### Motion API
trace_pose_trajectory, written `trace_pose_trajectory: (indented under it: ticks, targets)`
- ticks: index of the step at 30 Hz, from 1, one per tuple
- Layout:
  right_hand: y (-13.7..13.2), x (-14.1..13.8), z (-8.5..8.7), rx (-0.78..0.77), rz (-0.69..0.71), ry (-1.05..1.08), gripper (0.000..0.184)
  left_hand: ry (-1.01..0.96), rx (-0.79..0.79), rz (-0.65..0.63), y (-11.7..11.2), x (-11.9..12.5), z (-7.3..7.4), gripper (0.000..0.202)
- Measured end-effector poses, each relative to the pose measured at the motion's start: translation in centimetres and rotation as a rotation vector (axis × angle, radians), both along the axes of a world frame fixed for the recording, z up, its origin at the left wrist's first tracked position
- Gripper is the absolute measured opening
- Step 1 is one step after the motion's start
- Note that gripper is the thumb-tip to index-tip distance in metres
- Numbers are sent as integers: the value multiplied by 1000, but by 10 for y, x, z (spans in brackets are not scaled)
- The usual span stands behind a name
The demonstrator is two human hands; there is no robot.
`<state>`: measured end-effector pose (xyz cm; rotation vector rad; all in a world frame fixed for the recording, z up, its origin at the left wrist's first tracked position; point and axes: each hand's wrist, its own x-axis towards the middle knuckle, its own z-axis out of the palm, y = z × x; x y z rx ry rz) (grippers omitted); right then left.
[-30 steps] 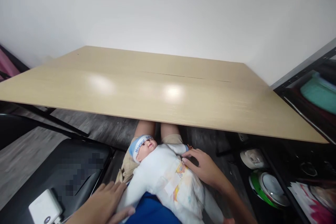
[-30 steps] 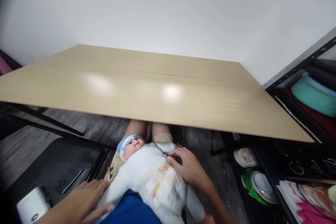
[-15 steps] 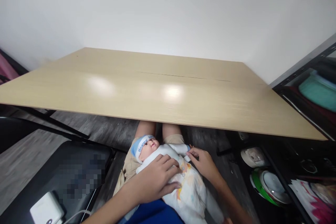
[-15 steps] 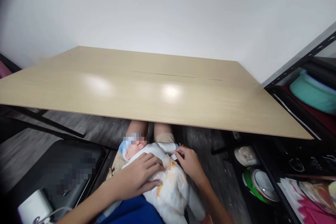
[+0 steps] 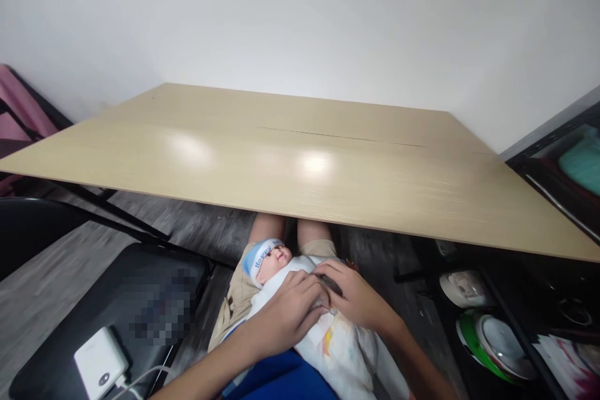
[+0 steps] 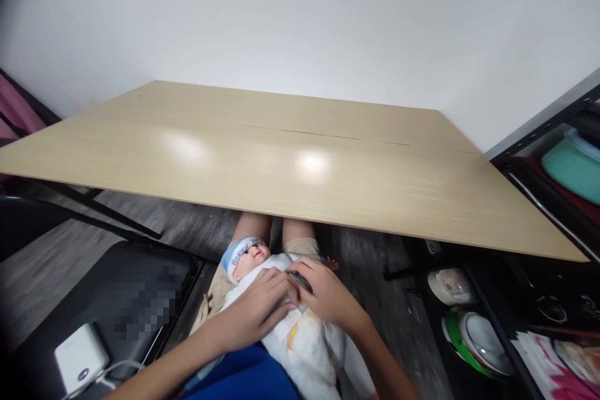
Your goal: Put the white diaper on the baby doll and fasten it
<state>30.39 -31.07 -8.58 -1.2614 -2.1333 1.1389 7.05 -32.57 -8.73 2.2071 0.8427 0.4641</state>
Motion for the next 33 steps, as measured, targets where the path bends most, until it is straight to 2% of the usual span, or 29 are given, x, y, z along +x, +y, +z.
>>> trace_pose_trajectory:
  ticks: [2,4,7,9,11,13,15,16,17,20,22,24,27,29,30,33]
  targets:
    - [0,-2,1,7,-44,-41,19,-19,2,31,-5,-4,9,12]
    - [-3,1,4,3,-79,-70,25,-56,-48,44,-13,-14,25,12]
    - [-17,21,16,-67,-70,-78,40,-62,-194,-37,-27,-43,53,12]
    - [-33,43,24,-153,-87,-68,52,-14,-285,-110,-37,-63,67,11]
    - [-52,67,28,-257,-159,-24,65,18,-338,-160,-44,-77,71,10]
    - [-69,84,27,-467,-190,66,76,-6,-344,-199,-44,-79,66,6]
    - [-82,90,20,-677,-201,108,83,-73,-306,-222,-36,-68,55,4]
    - [-87,88,16,-731,-204,89,82,-108,-272,-230,-30,-57,48,7]
    - [-90,84,11,-730,-210,41,78,-132,-227,-235,-23,-43,41,10]
    - [-92,67,-5,-535,-203,-151,63,-95,-27,-278,0,12,21,16]
    - [-93,62,-19,-446,-193,-232,52,45,102,-315,11,53,8,27]
    - [-98,65,-35,-451,-193,-288,43,290,168,-361,18,92,-5,46]
    - [-113,80,-61,-499,-210,-346,38,601,111,-518,21,133,-20,58]
    - [-125,92,-80,-524,-225,-332,39,682,86,-576,22,144,-24,53]
    - [-131,96,-89,-528,-240,-321,40,677,82,-560,22,144,-24,50]
    - [-144,103,-113,-528,-326,-318,43,507,59,-363,22,130,-17,51]
